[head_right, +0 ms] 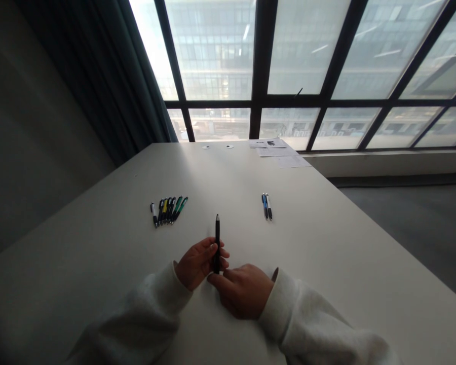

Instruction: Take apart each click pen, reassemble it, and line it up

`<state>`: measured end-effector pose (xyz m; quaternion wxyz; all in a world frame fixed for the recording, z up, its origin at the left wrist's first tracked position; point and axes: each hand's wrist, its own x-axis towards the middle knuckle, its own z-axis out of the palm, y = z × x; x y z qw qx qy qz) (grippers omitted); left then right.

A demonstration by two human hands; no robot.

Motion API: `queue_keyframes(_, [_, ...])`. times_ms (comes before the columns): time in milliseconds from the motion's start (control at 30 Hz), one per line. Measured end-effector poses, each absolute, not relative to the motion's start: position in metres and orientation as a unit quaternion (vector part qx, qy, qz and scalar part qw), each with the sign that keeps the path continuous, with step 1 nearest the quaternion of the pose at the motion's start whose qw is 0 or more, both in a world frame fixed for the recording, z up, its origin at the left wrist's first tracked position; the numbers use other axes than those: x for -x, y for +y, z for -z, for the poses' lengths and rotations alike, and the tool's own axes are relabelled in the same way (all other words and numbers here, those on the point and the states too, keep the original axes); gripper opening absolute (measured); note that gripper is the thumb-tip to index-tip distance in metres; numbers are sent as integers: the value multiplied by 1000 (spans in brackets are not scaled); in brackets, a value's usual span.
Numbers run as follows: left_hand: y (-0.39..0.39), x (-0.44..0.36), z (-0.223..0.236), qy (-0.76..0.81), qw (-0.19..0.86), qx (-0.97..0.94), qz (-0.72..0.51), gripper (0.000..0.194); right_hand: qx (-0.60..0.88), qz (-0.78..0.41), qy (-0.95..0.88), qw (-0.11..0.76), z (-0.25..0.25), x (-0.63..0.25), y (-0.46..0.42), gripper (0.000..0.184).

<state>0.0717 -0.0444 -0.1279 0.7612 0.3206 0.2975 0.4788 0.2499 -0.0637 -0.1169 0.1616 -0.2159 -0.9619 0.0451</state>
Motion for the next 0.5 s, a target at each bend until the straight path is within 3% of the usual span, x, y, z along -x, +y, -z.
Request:
queue_keyframes(333, [-51, -75, 132, 244, 784, -373, -432, 28, 203, -69, -961, 173, 112, -250, -64, 35])
queue_keyframes(500, [-49, -74, 130, 235, 780, -389, -429, 28, 215, -62, -963, 151, 110, -249, -67, 27])
